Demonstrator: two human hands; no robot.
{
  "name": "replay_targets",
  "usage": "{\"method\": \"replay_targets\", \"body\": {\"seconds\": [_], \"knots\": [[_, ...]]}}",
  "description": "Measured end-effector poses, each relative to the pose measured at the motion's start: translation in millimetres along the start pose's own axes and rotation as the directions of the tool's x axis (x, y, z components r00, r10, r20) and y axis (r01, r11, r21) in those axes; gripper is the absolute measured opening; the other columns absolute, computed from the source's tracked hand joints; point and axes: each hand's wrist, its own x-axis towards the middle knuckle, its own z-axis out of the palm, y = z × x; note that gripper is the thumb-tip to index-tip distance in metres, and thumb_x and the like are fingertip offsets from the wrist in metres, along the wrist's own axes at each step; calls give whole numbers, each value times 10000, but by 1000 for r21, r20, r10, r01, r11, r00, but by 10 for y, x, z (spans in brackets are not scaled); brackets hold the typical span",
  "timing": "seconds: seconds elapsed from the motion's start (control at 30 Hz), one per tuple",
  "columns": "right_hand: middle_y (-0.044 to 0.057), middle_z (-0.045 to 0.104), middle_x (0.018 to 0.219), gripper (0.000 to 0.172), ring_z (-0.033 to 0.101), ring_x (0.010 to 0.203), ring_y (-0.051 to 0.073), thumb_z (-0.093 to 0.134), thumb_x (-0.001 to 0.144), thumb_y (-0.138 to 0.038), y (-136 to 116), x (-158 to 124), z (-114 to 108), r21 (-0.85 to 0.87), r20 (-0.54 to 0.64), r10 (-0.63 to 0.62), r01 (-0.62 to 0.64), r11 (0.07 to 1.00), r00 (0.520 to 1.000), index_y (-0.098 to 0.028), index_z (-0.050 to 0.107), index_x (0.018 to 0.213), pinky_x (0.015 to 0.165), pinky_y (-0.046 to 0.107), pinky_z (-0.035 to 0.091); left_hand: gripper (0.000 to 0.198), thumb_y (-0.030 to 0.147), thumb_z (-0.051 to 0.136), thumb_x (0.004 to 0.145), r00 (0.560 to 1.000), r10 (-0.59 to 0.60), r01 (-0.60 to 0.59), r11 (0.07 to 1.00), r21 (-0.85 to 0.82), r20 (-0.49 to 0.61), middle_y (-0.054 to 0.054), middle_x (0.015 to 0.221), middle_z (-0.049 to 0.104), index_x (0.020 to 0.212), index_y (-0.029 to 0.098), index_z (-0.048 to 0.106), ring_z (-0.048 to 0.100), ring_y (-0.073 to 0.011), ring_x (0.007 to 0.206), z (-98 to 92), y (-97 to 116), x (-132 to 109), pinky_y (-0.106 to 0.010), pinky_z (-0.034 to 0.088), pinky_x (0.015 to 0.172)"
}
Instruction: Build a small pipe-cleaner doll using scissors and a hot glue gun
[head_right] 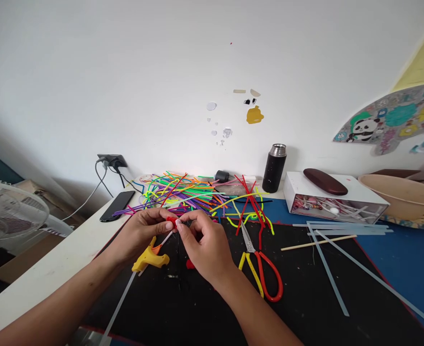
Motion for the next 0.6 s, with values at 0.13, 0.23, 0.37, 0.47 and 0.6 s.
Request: {"method": "replay_targets", "body": {"seconds": [0.13,0.23,0.37,0.47,0.6], "knots": [[-55,569,586,216,523,505,135,612,1001,-412,-5,-2,8,-5,-1,-1,1,1000,1000,-209,685,1019,521,265,377,292,408,979,678,1000,-3,3,1000,10,-1,-19,766,773,816,188,845,643,-120,705,9,4,-6,-210,504,683],[-58,565,583,213,517,502,134,610,1003,-410,-14,-7,4,-5,1,-6,6,1000,1000,-210,681,1018,520,264,375,307,412,986,662,1000,-11,11,1000,13,-4,-25,767,772,812,185,843,648,-128,712,14,12,-4,-220,508,694],[-59,559,584,208,521,506,134,614,1002,-408,-15,-11,-1,-14,9,-14,14,1000,1000,-211,680,1023,518,262,374,315,416,987,657,1000,-14,14,1000,19,-5,-27,768,770,814,183,843,649,-131,712,17,29,-5,-221,506,689],[-55,573,590,204,531,510,135,611,1003,-401,-5,-10,4,-13,9,-9,9,1000,1000,-209,676,1022,522,261,380,306,403,986,659,1000,-17,17,1000,21,-1,-26,762,769,816,182,843,648,-130,705,16,40,-10,-221,508,686],[-57,568,585,192,518,505,131,608,1008,-389,-2,-6,9,-12,14,-10,10,1000,1000,-210,675,1023,517,258,368,299,392,983,658,1000,-17,17,999,28,-1,-27,752,767,815,179,844,646,-136,692,14,46,-17,-229,513,671]]}}
